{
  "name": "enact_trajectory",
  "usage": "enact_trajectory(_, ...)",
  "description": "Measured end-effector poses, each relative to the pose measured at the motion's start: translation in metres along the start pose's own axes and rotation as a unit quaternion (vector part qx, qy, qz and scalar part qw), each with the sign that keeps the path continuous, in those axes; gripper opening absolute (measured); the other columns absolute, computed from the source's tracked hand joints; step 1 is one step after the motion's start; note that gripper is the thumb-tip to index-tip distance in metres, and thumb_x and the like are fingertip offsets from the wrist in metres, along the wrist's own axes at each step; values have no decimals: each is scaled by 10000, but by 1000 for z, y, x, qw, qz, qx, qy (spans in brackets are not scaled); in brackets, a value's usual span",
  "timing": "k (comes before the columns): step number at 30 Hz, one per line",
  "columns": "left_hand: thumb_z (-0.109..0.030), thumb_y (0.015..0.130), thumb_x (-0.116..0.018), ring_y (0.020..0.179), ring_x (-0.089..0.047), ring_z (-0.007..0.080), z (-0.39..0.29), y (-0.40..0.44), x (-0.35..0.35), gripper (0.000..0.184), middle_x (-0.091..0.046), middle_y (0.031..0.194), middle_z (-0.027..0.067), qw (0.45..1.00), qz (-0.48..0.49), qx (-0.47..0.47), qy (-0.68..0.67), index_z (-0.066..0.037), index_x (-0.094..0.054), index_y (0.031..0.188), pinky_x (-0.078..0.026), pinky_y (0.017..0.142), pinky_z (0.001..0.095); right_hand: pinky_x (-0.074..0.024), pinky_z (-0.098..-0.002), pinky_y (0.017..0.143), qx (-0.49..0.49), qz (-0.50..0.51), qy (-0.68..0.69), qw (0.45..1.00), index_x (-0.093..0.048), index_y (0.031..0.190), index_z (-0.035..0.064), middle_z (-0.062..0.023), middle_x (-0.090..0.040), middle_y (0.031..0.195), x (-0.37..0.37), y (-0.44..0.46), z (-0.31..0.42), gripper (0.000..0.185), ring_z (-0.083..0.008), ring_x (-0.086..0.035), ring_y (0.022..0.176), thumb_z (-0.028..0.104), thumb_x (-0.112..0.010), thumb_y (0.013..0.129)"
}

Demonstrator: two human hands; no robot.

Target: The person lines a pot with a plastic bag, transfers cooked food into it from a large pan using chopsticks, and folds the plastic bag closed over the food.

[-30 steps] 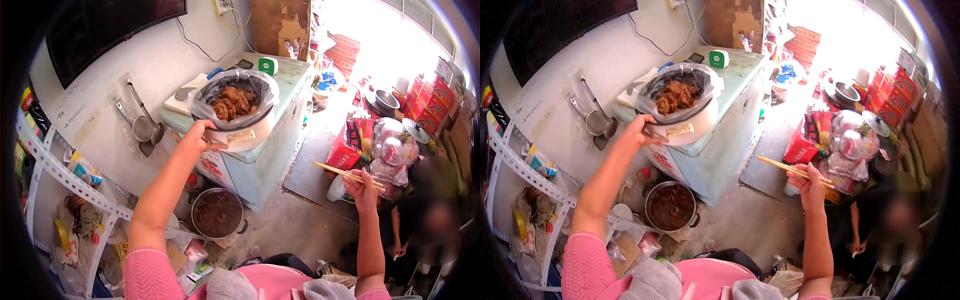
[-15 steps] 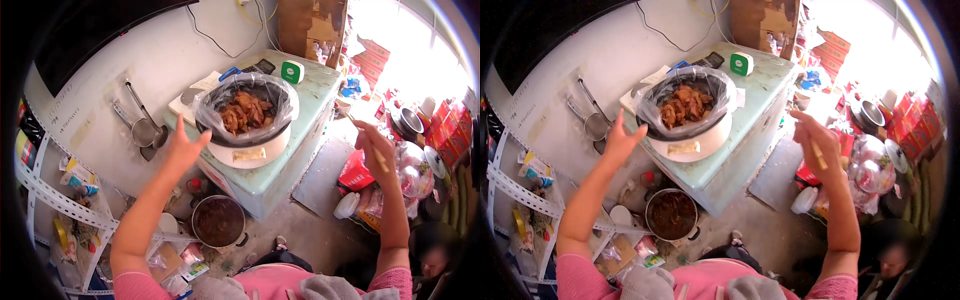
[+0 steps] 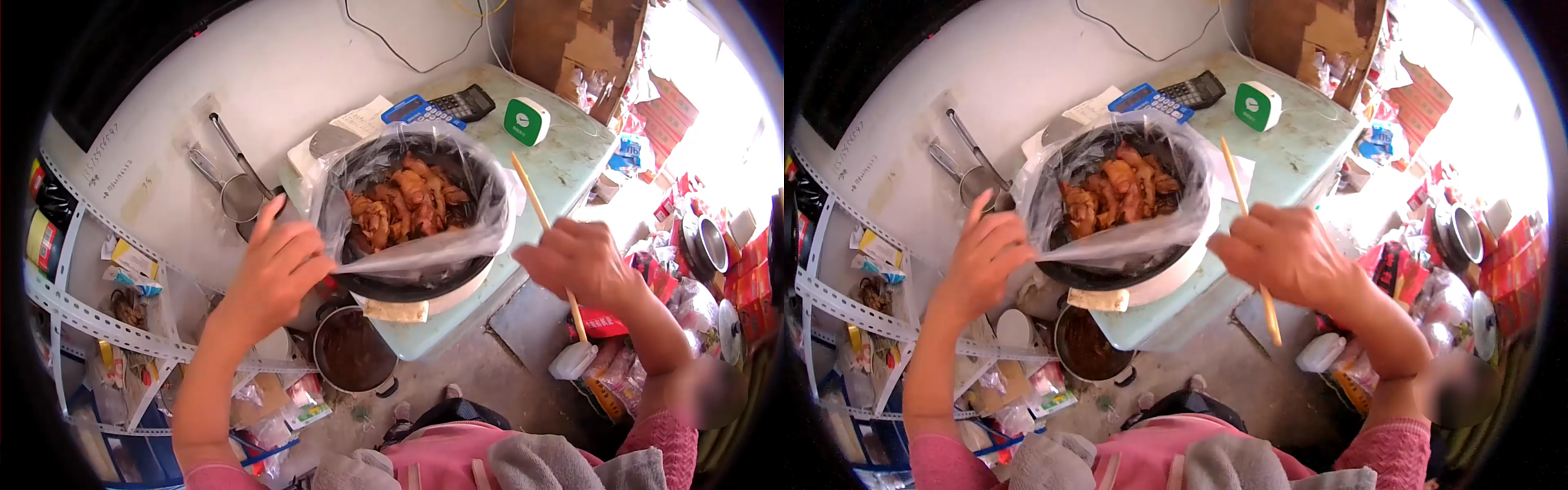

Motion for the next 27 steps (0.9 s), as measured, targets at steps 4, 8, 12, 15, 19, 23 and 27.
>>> enact_trajectory(4, -2, 647, -572, 984, -510, 224, -2, -16, -15, 180, -523, 887, 47, 999, 20, 30, -16, -69, -575, 814, -296, 974, 526, -381, -270, 385, 69, -4, 31, 997, -572, 832, 65, 5, -415, 593, -14, -8, 11, 223, -148, -469, 502, 98, -628, 619)
enact_trajectory(8, -43, 687, -553, 1043, -492, 236, 30, -10, 9, 257, -538, 1000, 80, 978, -42, 139, -150, -31, -577, 942, -304, 973, 446, -399, -291, 413, -87, -72, 132, 985, -598, 744, 51, -41, -499, 568, 9, -3, -36, 92, -183, -497, 462, 76, -656, 677)
enact_trajectory(12, -195, 782, -550, 1071, -472, 235, 120, -29, -17, 373, -522, 1113, 136, 830, -153, 433, -315, 14, -538, 1091, -333, 936, 330, -392, -311, 440, -262, -105, 134, 950, -613, 696, 24, -106, -540, 557, -2, 8, -115, 197, -223, -519, 473, 207, -645, 762)
enact_trajectory(15, -226, 768, -595, 974, -511, 191, 157, -30, -69, 376, -551, 1046, 125, 758, -66, 554, -338, 8, -564, 1061, -380, 855, 288, -399, -288, 453, -363, 6, 191, 912, -634, 717, 34, -86, -544, 549, -48, 26, -156, 231, -180, -519, 470, 261, -665, 743)
enact_trajectory(19, -196, 777, -599, 832, -525, 85, 164, -14, -97, 328, -596, 893, 22, 770, 42, 510, -382, -1, -591, 1040, -400, 744, 217, -414, -243, 460, -372, 26, 281, 884, -637, 731, 44, -29, -553, 558, -81, 43, -161, 215, -105, -509, 475, 255, -676, 724)
enact_trajectory(23, -155, 784, -590, 793, -511, 65, 166, -20, -70, 247, -599, 880, -5, 791, -105, 437, -416, -7, -611, 981, -408, 738, 220, -414, -199, 441, -309, 3, 305, 901, -610, 757, 73, 60, -531, 635, -81, 45, -156, 150, -20, -469, 552, 217, -600, 799)
enact_trajectory(27, -211, 823, -580, 933, -524, 93, 148, -66, -65, 343, -583, 996, 26, 766, -151, 425, -457, -23, -540, 1107, -405, 817, 241, -366, -162, 476, -376, -27, 287, 881, -637, 1008, 121, 50, -478, 633, -61, 11, -154, 253, -17, -407, 535, 289, -506, 872)
Point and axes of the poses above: each hand's wrist, its own y-axis towards the middle knuckle, its own x-axis out of the back of the hand, z = x × y, the point moved 10 cm from there along y, towards the middle knuckle
